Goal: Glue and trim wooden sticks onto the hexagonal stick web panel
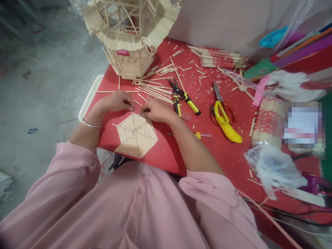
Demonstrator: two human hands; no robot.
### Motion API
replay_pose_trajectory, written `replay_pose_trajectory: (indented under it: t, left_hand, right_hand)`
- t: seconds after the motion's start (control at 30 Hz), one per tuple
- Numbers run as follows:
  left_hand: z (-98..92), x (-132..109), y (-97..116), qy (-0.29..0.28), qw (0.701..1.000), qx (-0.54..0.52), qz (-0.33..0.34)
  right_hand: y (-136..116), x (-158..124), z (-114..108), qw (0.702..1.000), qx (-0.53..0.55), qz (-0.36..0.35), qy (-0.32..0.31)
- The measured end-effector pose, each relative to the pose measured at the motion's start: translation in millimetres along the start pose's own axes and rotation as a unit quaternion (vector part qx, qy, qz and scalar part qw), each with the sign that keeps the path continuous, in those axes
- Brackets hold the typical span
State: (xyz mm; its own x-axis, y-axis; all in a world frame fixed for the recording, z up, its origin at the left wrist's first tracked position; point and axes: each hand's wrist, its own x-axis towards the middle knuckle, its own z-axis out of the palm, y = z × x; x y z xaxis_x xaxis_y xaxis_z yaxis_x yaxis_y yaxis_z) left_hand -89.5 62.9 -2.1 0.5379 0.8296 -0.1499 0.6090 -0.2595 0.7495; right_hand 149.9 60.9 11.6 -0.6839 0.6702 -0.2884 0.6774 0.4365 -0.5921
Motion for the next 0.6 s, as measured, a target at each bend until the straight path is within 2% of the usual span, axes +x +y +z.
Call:
replay_pose_trajectory:
  t: [0.17, 0.43, 0.6]
  left_hand:
    - [-0.4, -0.1, 0.5, 0.001, 1.0, -0.002, -0.007]
    - [-1.7, -0.6, 4.4, -0.011, 1.0, 0.015, -0.016]
    - [-1.4, -1.1, 5.5, -0.008, 1.0, 0.015, -0.02]
  right_hand:
    - [-0.9, -2.2, 0.3, 1.0, 0.005, 0.006, 0.005]
    - [-2.7, -2.7, 0.7, 1.0, -0.002, -0.021, 0.001]
    - [-2.5, -3.0, 0.7, 1.0, 0.004, -0.007, 0.002]
